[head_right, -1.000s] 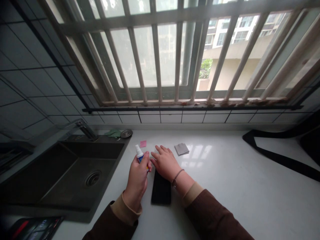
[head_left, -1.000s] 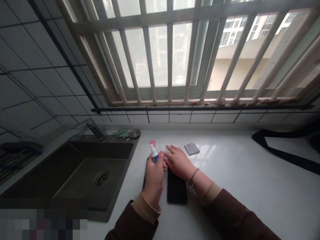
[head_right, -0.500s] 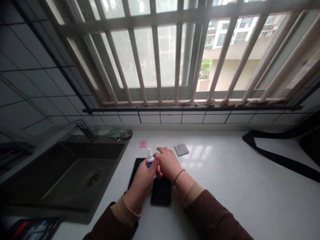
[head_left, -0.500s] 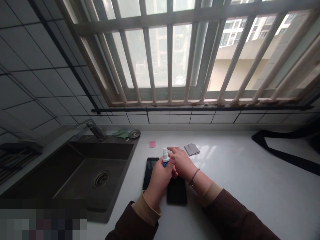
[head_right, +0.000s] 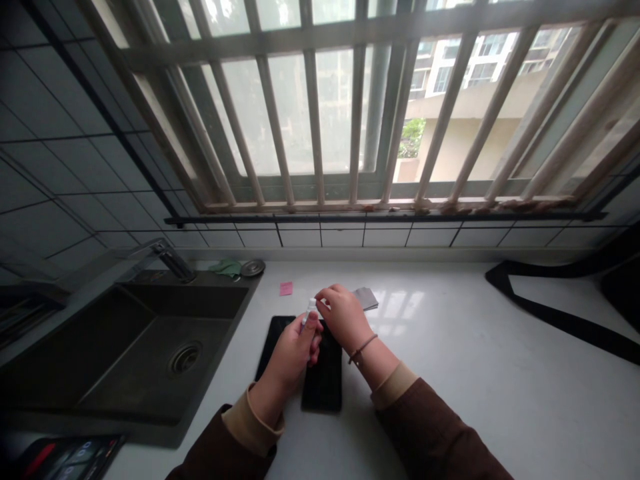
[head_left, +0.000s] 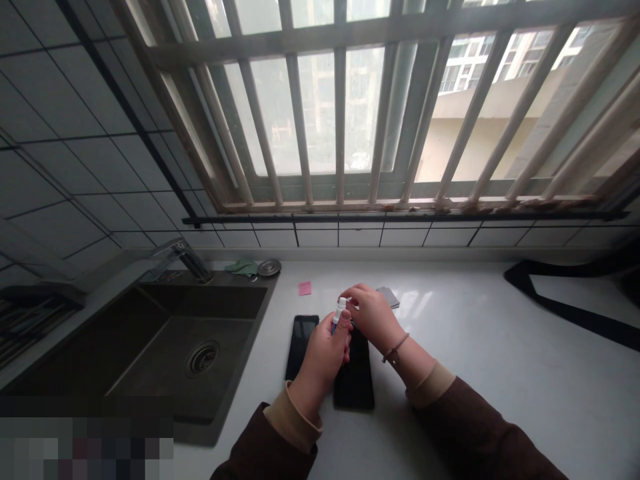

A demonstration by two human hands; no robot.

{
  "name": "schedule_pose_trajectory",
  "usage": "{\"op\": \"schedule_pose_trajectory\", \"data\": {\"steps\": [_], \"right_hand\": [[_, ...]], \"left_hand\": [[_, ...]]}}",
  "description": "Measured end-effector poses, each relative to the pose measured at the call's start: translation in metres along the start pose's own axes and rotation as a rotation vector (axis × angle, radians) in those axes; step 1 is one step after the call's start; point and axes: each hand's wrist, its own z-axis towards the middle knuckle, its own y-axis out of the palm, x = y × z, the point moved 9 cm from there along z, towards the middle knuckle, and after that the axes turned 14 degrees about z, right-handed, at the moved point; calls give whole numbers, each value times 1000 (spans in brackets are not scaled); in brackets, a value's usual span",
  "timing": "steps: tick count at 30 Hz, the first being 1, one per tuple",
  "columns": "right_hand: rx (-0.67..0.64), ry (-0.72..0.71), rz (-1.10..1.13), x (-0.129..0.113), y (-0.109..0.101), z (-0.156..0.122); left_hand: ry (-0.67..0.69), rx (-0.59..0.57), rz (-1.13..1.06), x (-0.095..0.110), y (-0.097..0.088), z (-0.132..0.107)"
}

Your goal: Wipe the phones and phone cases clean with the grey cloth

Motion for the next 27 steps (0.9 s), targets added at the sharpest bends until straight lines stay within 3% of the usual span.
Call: {"op": "schedule_pose_trajectory", "data": {"steps": [5,7,9,12,20,27], "right_hand": [[72,20,112,-12,-44,3],[25,39,335,-17,-52,2],[-56,56,520,-22,-54,0],[-153,91,625,-27,-51,-3],[-260,132,546,-27,-33,-8],[-245,100,442,-30,-32,-11]], "left_hand": [[-22,10,17,1,-1,0],[-24,2,26,1,0,0],[-26,-8,36,1,0,0],[-6,-19,104,4,1,-2],[56,11,225,13,-3,-3],[130,78,263,21,-8,-5]]}}
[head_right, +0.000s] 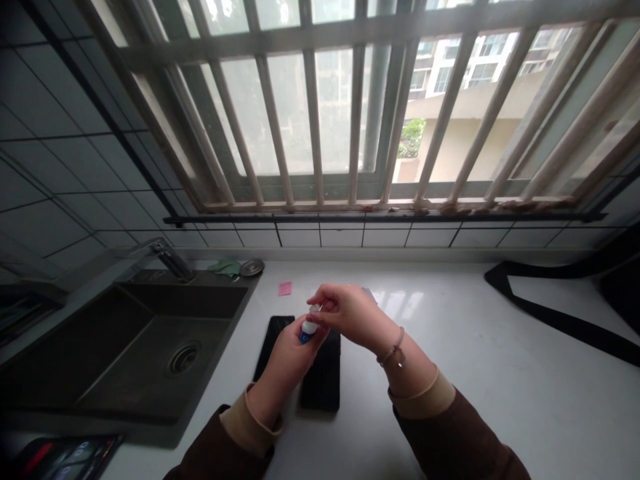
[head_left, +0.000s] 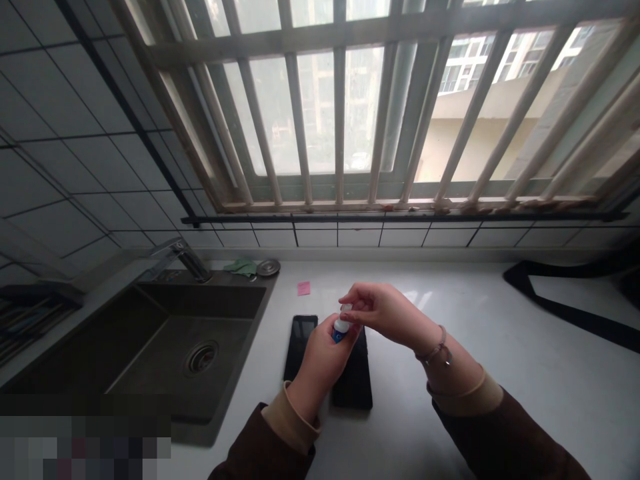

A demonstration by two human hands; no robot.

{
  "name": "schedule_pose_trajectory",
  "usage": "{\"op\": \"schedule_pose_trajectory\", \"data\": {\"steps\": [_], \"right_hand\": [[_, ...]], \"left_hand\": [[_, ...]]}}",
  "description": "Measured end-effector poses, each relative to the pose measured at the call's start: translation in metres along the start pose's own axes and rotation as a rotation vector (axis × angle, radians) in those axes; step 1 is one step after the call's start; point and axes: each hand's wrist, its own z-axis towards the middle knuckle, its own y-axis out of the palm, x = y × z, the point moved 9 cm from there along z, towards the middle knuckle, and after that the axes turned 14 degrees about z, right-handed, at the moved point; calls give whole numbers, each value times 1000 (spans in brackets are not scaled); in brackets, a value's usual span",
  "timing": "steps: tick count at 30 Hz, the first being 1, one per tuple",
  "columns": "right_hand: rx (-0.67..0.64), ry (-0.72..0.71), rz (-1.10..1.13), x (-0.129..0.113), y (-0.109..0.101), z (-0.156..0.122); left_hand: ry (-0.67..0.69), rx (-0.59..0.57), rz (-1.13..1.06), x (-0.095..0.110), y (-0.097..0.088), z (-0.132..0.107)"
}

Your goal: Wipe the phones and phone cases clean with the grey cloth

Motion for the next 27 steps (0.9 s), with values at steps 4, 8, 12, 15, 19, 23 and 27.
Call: {"op": "schedule_pose_trajectory", "data": {"steps": [4,8,12,15,19,23,27], "right_hand": [[-8,-41,-63,-15,2,-3],[-1,-89,-136,-25,3,-4],[8,-120,-72,-30,9,-5],[28,-163,-74,-37,15,-7],[43,-186,-129,-42,19,-8],[37,-170,-115,-39,18,-7],[16,-153,-176,-38,16,-7]], "left_hand": [[47,37,46,3,-4,-1],[56,40,76,4,-5,-1],[51,101,77,6,-11,-5],[36,167,84,7,-18,-8],[27,193,98,6,-20,-9],[37,188,106,7,-19,-7],[32,165,157,10,-19,-6]]}}
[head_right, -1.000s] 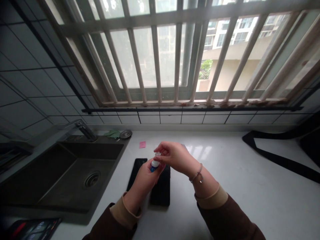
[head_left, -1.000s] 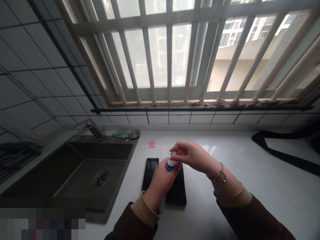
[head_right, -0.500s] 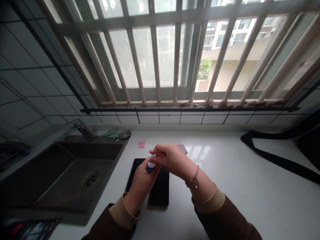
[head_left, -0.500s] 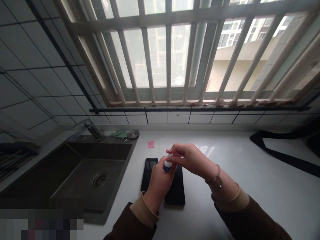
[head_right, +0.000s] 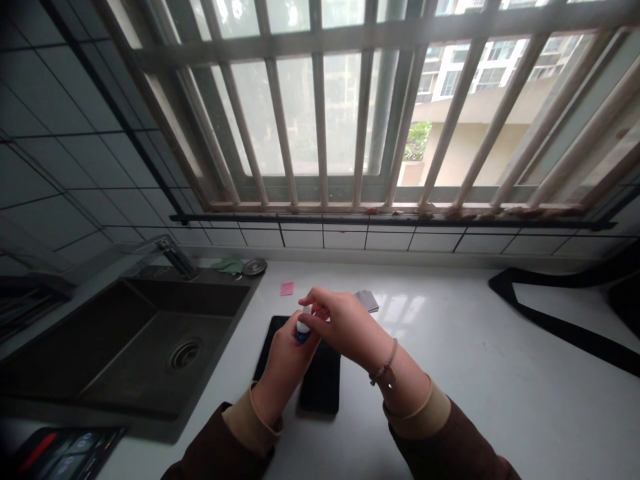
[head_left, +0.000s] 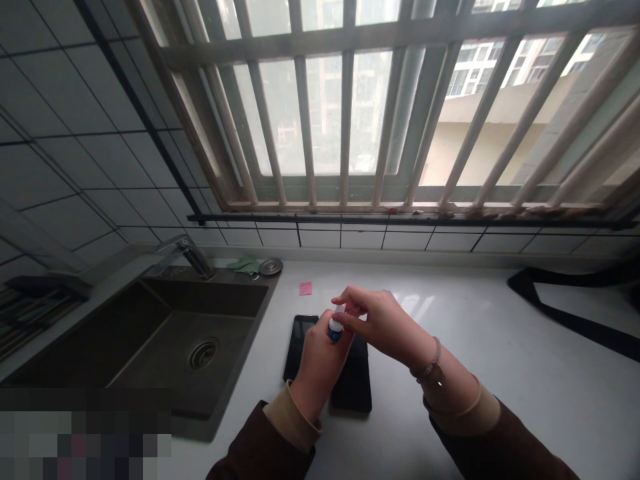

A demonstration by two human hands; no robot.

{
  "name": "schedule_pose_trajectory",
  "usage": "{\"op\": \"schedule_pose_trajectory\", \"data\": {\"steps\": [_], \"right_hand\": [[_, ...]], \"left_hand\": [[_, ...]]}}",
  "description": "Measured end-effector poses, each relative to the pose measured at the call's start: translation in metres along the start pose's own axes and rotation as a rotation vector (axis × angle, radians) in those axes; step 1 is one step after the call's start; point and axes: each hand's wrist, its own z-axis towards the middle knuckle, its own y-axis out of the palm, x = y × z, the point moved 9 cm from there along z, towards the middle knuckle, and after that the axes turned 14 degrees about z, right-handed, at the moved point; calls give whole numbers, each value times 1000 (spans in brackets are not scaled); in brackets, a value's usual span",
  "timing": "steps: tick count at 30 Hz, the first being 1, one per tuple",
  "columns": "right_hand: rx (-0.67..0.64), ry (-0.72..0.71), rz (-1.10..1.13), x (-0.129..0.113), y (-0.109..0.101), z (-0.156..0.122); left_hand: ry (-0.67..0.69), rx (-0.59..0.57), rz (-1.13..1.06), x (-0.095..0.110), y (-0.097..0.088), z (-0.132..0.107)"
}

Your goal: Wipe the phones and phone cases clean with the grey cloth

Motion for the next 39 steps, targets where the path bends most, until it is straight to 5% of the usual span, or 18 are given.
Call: {"op": "schedule_pose_trajectory", "data": {"steps": [9,19,39], "right_hand": [[13,13,-185,-2,-23,-4],[-67,76,39,17,-16,-2],[-80,-9,-27,13,-10,2]], "left_hand": [[178,-70,-92,15,7,1],[121,-53,-122,13,1,5],[144,-47,-36,12,1,2]]}}
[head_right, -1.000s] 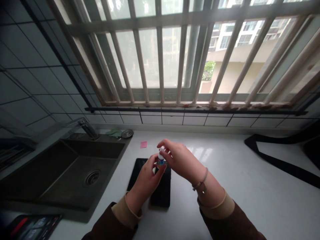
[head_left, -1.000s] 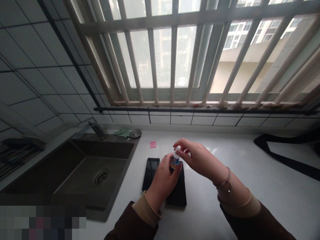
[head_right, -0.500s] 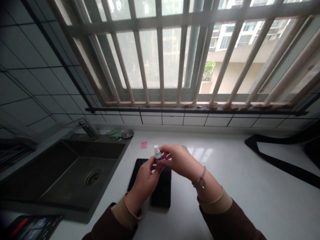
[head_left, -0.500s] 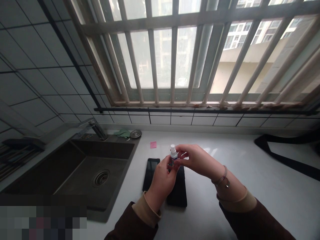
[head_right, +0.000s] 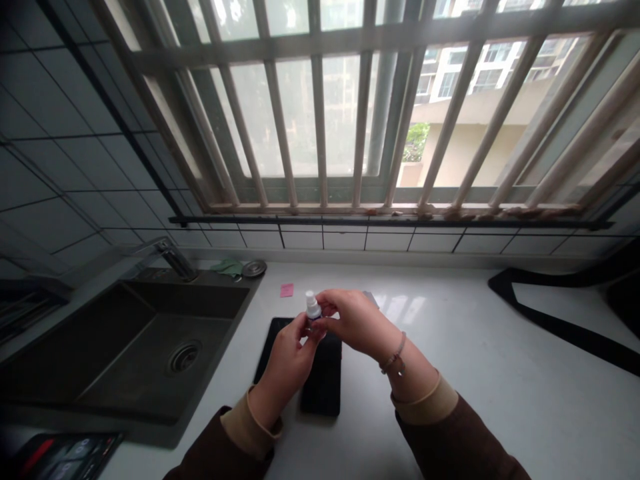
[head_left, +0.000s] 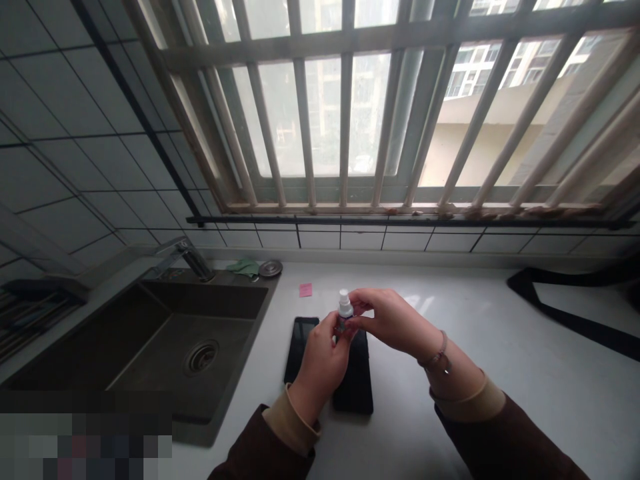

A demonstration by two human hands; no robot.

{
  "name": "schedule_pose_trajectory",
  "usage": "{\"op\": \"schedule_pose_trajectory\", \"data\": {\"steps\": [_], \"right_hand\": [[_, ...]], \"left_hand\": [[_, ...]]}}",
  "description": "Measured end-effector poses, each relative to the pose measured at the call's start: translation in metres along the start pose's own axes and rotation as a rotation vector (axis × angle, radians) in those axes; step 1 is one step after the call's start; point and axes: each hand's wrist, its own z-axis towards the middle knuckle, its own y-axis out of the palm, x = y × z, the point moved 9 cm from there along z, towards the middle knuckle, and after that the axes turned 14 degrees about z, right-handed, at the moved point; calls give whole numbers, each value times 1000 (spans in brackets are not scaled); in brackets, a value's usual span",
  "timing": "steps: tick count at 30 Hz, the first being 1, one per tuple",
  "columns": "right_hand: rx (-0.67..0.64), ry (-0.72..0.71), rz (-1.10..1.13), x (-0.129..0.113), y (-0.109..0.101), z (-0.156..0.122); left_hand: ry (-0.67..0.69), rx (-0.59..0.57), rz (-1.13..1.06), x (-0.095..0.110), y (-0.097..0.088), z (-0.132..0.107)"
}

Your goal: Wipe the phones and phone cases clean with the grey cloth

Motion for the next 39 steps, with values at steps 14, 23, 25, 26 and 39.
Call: {"op": "schedule_pose_trajectory", "data": {"steps": [14,23,25,26,39], "right_hand": [[19,172,139,21,7,2],[134,146,-20,32,10,7],[214,133,-35,41,5,12],[239,122,-59,46,4,15],[110,108,-182,86,42,63]], "left_hand": [[24,33,108,2,-3,2],[-64,70,212,-19,4,2],[-107,122,261,-25,-1,1],[-116,124,295,-26,-2,0],[-72,-64,404,-24,16,-2]]}}
